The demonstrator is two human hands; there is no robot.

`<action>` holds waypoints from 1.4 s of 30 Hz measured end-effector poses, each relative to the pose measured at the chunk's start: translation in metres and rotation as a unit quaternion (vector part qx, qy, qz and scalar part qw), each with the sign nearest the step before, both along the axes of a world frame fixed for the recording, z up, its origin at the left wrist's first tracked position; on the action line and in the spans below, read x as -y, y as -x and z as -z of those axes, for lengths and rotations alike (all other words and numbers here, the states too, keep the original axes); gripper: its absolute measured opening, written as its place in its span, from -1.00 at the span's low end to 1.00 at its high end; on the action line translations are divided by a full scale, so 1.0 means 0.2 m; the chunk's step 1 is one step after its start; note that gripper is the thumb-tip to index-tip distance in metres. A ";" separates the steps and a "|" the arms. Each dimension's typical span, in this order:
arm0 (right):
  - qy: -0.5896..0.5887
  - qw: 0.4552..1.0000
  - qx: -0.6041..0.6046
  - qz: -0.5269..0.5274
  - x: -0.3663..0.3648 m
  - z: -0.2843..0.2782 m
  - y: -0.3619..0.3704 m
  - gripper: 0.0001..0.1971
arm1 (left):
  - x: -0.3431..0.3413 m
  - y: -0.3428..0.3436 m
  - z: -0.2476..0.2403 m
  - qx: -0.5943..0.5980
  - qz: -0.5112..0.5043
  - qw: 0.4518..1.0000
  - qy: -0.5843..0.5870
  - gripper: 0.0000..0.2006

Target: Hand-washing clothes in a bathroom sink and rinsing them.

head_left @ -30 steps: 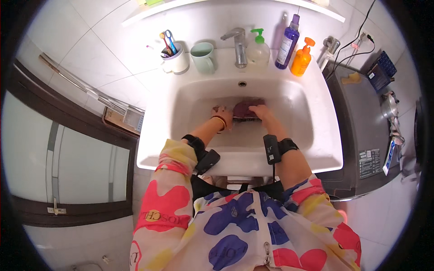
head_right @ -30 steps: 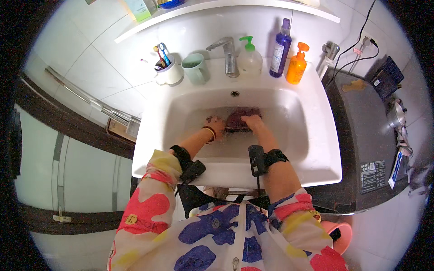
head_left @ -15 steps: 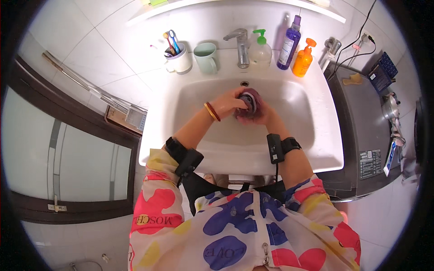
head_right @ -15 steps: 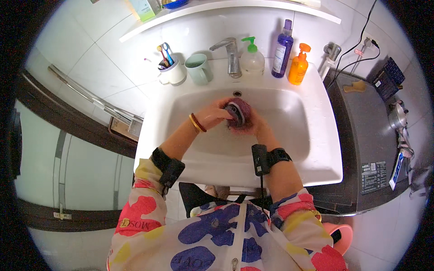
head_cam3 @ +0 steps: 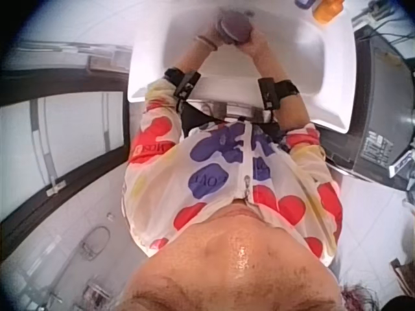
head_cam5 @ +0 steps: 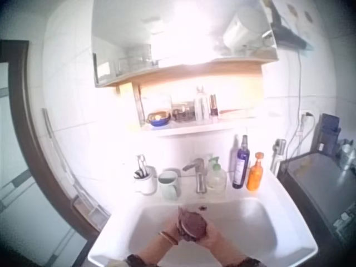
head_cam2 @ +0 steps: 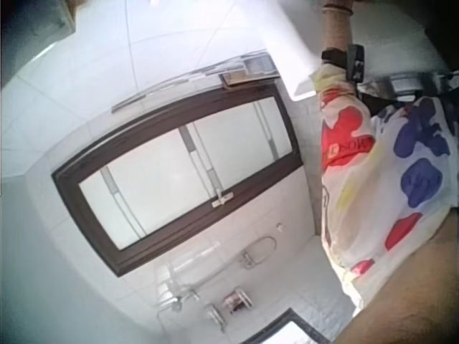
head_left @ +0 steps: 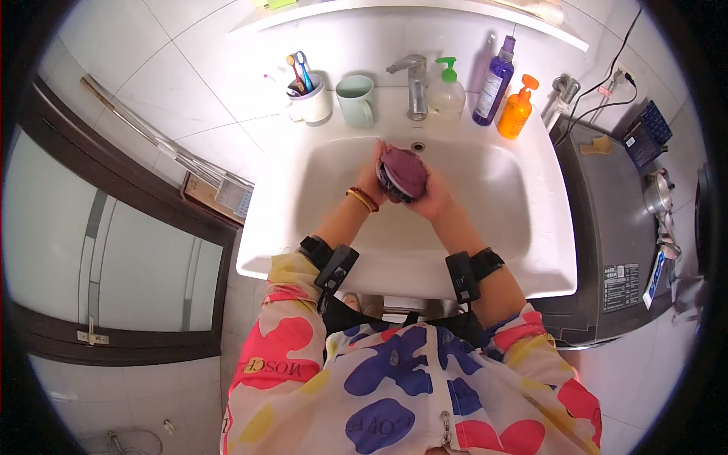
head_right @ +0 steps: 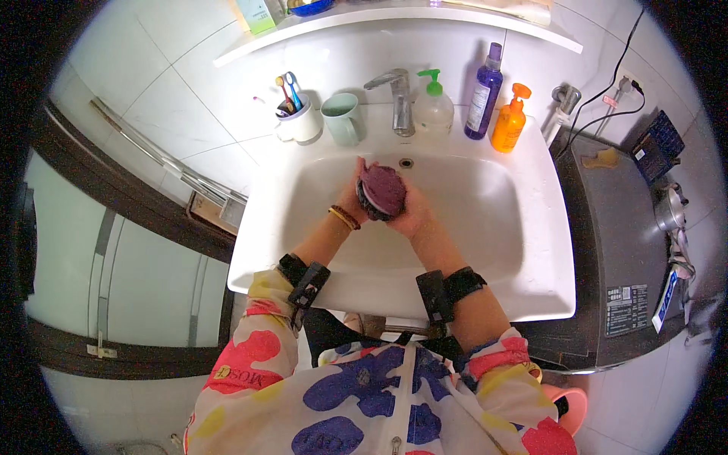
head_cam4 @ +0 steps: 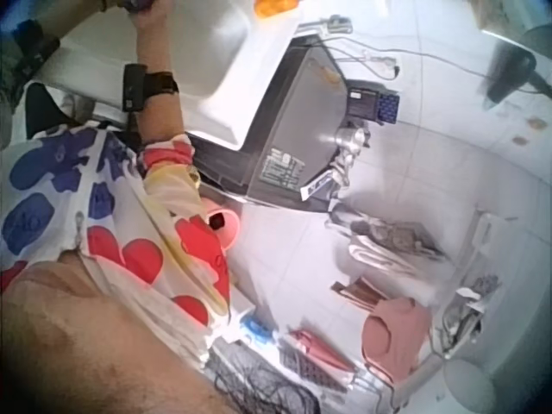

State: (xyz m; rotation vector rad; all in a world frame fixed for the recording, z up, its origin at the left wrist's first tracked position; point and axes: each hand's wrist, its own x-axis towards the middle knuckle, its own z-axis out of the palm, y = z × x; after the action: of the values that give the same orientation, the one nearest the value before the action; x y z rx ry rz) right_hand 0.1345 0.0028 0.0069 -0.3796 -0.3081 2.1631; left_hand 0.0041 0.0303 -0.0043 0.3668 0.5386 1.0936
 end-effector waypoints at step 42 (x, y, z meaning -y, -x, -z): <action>-0.195 0.903 0.221 0.312 0.06 -0.11 0.08 -0.95 | 0.25 -0.14 -0.25 -0.459 -0.274 0.780 -0.326 -0.93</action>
State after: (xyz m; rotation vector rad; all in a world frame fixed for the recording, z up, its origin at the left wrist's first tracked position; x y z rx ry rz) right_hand 0.1184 -0.0087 0.0282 -0.6367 -0.7501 1.3283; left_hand 0.0317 -0.0200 0.0459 1.4771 1.1742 1.6370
